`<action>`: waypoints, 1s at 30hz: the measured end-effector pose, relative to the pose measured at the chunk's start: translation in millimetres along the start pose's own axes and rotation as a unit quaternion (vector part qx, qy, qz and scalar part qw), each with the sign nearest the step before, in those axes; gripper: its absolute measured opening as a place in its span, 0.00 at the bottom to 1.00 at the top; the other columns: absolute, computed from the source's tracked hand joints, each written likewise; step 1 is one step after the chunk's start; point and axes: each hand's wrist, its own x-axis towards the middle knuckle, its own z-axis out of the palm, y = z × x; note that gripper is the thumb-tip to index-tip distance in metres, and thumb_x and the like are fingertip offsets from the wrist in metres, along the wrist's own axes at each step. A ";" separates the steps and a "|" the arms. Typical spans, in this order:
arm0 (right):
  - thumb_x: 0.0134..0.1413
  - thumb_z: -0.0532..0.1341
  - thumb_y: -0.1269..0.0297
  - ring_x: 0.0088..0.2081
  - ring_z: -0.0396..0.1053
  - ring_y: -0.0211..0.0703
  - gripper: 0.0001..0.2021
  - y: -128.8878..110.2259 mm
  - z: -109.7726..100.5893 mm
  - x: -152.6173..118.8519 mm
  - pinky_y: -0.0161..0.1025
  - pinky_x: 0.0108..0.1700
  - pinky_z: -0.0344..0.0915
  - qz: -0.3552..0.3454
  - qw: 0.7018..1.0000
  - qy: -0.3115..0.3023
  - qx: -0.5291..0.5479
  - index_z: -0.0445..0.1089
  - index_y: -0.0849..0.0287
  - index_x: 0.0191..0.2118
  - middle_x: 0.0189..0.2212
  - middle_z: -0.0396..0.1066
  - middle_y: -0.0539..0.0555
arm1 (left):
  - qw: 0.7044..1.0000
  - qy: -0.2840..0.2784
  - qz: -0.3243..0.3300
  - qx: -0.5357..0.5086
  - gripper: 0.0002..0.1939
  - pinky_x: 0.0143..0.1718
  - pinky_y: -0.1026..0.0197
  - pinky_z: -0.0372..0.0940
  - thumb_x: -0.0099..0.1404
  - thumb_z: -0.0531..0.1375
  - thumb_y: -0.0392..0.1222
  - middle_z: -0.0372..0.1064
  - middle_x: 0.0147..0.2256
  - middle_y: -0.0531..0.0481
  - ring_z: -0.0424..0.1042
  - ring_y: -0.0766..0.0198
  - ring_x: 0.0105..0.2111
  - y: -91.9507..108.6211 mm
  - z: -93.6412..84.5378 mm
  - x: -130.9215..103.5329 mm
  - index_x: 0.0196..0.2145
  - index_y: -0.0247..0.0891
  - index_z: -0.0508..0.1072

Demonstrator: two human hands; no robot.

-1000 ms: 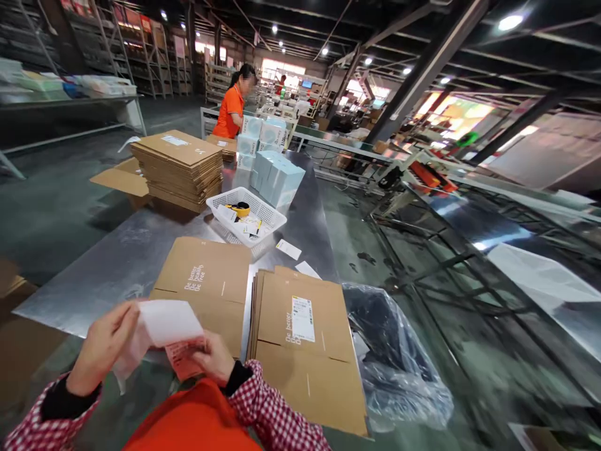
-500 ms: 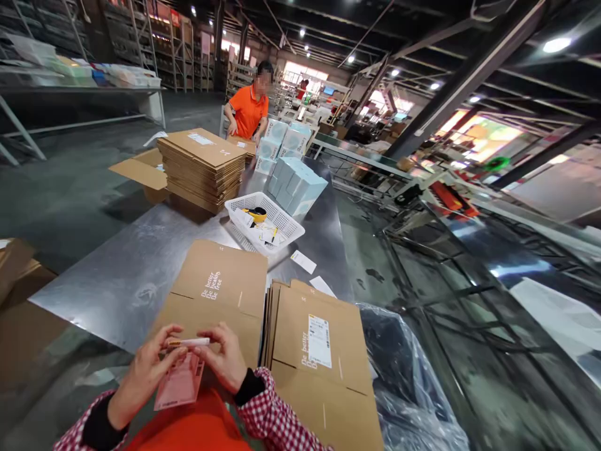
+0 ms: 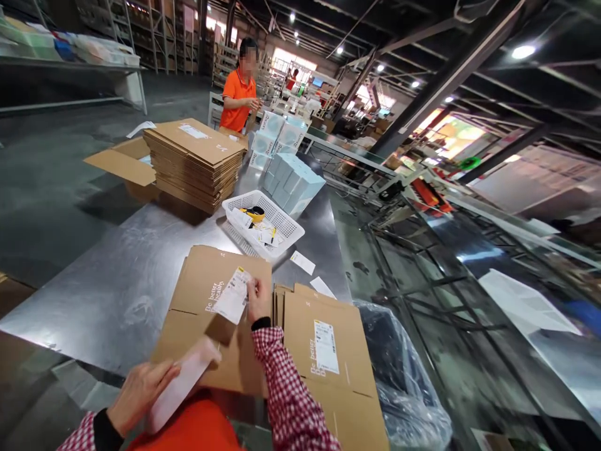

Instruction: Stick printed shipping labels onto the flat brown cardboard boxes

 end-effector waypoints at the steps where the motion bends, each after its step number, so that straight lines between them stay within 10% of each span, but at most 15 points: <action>1: 0.46 0.59 0.51 0.33 0.68 0.42 0.18 2.4 0.8 16.5 0.39 0.35 0.67 0.001 1.000 -0.009 -0.008 0.62 0.58 0.40 0.34 0.70 0.53 | 1.000 0.000 0.029 0.002 0.18 0.27 0.63 0.68 0.68 0.49 0.43 0.73 0.22 0.50 0.74 0.62 0.23 -4.1 1.3 -0.9 0.26 0.41 0.73; 6: 0.40 0.64 0.63 0.41 0.69 0.46 0.25 13.9 14.8 53.0 0.45 0.46 0.65 -0.031 0.972 -0.119 -0.198 0.61 0.61 0.47 0.41 0.70 0.56 | 0.988 0.025 0.151 0.022 0.12 0.49 0.51 0.69 0.66 0.51 0.35 0.74 0.44 0.45 0.72 0.57 0.48 -10.4 9.3 10.9 0.40 0.41 0.74; 13: 0.43 0.66 0.56 0.60 0.52 0.63 0.44 8.2 25.5 41.8 0.54 0.59 0.52 -0.065 0.881 -0.063 -0.464 0.48 0.73 0.62 0.61 0.50 0.75 | 0.991 -0.008 0.130 0.005 0.10 0.54 0.43 0.65 0.64 0.54 0.35 0.70 0.52 0.45 0.65 0.53 0.56 -29.9 38.8 10.5 0.36 0.42 0.76; 19: 0.60 0.50 0.52 0.66 0.40 0.54 0.28 25.2 60.1 20.3 0.57 0.64 0.32 -0.167 0.823 -0.134 -0.526 0.51 0.55 0.64 0.65 0.48 0.58 | 0.993 -0.007 0.118 -0.029 0.10 0.54 0.45 0.65 0.64 0.55 0.40 0.70 0.52 0.45 0.66 0.53 0.55 -43.2 47.2 8.6 0.37 0.43 0.77; 25: 0.59 0.50 0.61 0.65 0.43 0.62 0.29 40.6 -16.5 20.8 0.59 0.63 0.39 0.075 0.874 0.092 -0.471 0.53 0.74 0.62 0.63 0.48 0.73 | 0.994 0.071 0.045 -0.068 0.14 0.57 0.42 0.60 0.66 0.51 0.42 0.55 0.62 0.46 0.53 0.50 0.62 -56.4 39.9 0.6 0.40 0.44 0.76; 30: 0.52 0.54 0.67 0.56 0.60 0.58 0.24 57.8 -43.1 -28.7 0.54 0.59 0.53 0.114 0.898 0.167 -0.390 0.62 0.69 0.55 0.53 0.63 0.70 | 0.982 0.131 -0.012 -0.137 0.16 0.61 0.39 0.51 0.66 0.48 0.46 0.54 0.62 0.45 0.48 0.47 0.64 -89.8 61.0 -14.5 0.39 0.42 0.75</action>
